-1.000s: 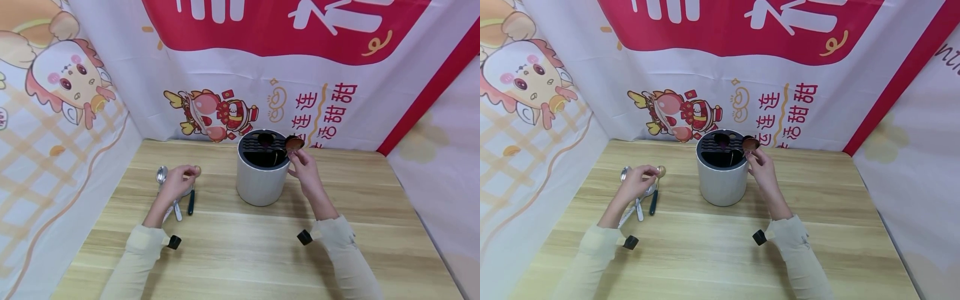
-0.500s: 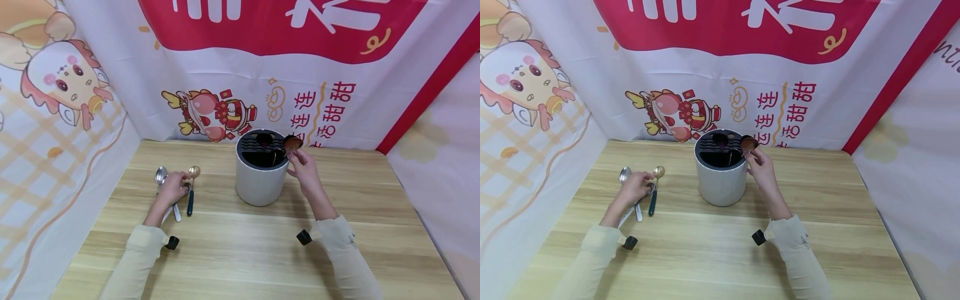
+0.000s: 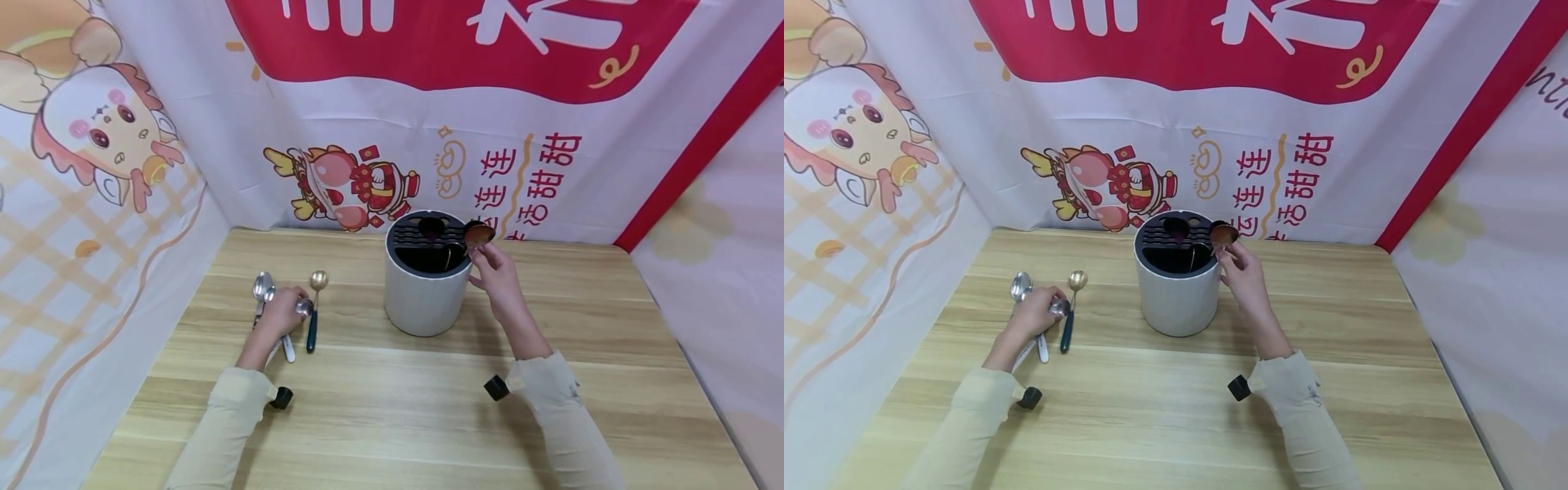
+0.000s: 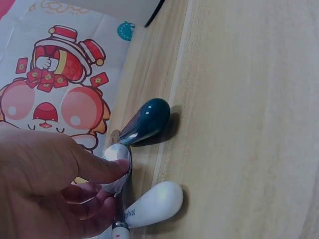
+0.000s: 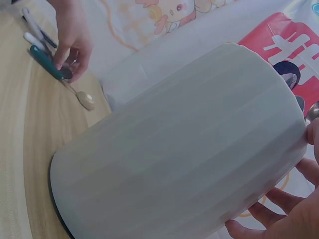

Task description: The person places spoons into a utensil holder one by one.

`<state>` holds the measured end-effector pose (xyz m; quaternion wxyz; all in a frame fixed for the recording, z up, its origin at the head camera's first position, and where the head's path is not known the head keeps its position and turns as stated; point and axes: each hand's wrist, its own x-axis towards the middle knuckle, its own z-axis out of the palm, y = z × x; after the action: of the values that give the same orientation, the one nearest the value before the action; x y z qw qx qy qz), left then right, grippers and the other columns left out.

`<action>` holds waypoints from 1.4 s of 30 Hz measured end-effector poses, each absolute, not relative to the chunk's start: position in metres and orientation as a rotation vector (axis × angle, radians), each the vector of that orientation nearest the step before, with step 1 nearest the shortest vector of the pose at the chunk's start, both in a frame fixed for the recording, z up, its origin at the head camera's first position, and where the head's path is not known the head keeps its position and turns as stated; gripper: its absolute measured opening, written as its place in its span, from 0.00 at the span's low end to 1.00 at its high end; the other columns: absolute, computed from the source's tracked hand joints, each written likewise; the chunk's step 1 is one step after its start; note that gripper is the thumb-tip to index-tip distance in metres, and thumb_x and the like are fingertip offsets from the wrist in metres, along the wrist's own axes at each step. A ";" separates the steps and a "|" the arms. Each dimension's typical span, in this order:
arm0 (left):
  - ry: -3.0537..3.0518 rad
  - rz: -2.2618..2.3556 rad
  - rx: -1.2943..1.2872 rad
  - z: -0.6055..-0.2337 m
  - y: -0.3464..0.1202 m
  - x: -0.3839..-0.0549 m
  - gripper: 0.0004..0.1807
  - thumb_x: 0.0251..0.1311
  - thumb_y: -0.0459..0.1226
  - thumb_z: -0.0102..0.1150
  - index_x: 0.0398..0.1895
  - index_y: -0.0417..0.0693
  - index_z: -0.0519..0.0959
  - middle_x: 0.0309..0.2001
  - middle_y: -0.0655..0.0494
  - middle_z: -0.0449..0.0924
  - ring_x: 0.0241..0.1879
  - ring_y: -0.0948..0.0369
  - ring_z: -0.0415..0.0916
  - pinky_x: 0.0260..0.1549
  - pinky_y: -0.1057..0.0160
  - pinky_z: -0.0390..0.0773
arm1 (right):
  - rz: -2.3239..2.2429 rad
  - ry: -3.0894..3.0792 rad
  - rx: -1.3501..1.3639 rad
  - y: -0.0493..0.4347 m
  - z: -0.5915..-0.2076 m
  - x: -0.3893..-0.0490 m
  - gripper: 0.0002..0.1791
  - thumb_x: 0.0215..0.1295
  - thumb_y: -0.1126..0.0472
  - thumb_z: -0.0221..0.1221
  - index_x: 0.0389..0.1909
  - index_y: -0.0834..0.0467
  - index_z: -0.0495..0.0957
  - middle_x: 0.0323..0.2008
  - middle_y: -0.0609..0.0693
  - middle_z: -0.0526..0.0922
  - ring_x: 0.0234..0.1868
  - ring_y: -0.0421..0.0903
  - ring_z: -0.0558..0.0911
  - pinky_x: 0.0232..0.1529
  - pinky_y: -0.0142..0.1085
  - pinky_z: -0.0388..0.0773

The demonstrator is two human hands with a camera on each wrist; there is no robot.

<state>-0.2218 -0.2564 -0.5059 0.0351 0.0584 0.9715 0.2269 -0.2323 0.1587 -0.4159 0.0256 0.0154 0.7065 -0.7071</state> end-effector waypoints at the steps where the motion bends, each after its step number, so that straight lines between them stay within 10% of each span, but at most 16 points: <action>1: 2.988 0.704 0.184 -0.506 -0.257 -0.221 0.20 0.47 0.24 0.66 0.47 0.31 0.79 0.41 0.34 0.83 0.42 0.42 0.80 0.48 0.43 0.80 | -2.187 2.184 0.046 0.159 -0.416 -0.232 0.24 0.78 0.59 0.47 0.71 0.60 0.66 0.68 0.61 0.69 0.71 0.54 0.67 0.65 0.60 0.71; 9: 2.952 0.754 0.161 -0.500 -0.256 -0.217 0.11 0.56 0.25 0.63 0.43 0.35 0.82 0.37 0.41 0.85 0.32 0.53 0.78 0.31 0.59 0.79 | -2.198 2.185 0.034 0.158 -0.415 -0.232 0.24 0.78 0.58 0.47 0.70 0.61 0.66 0.68 0.60 0.69 0.71 0.53 0.67 0.65 0.60 0.71; 21: 2.978 0.761 0.160 -0.487 -0.253 -0.210 0.13 0.60 0.28 0.61 0.49 0.38 0.83 0.41 0.39 0.86 0.38 0.50 0.82 0.41 0.51 0.83 | -2.192 2.186 0.044 0.159 -0.413 -0.231 0.24 0.78 0.59 0.46 0.71 0.62 0.65 0.69 0.60 0.68 0.72 0.53 0.66 0.65 0.61 0.70; 42: 3.106 0.974 0.271 -0.442 -0.232 -0.190 0.13 0.65 0.29 0.58 0.51 0.36 0.81 0.37 0.39 0.86 0.31 0.53 0.84 0.27 0.61 0.84 | -2.161 2.173 0.070 0.158 -0.411 -0.228 0.26 0.78 0.57 0.46 0.73 0.57 0.64 0.73 0.58 0.65 0.74 0.53 0.64 0.66 0.60 0.70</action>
<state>-0.1899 -0.2315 -0.4423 -0.0622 0.0829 0.9490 0.2977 -0.2282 0.1584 -0.4111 0.0380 0.0229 0.7084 -0.7044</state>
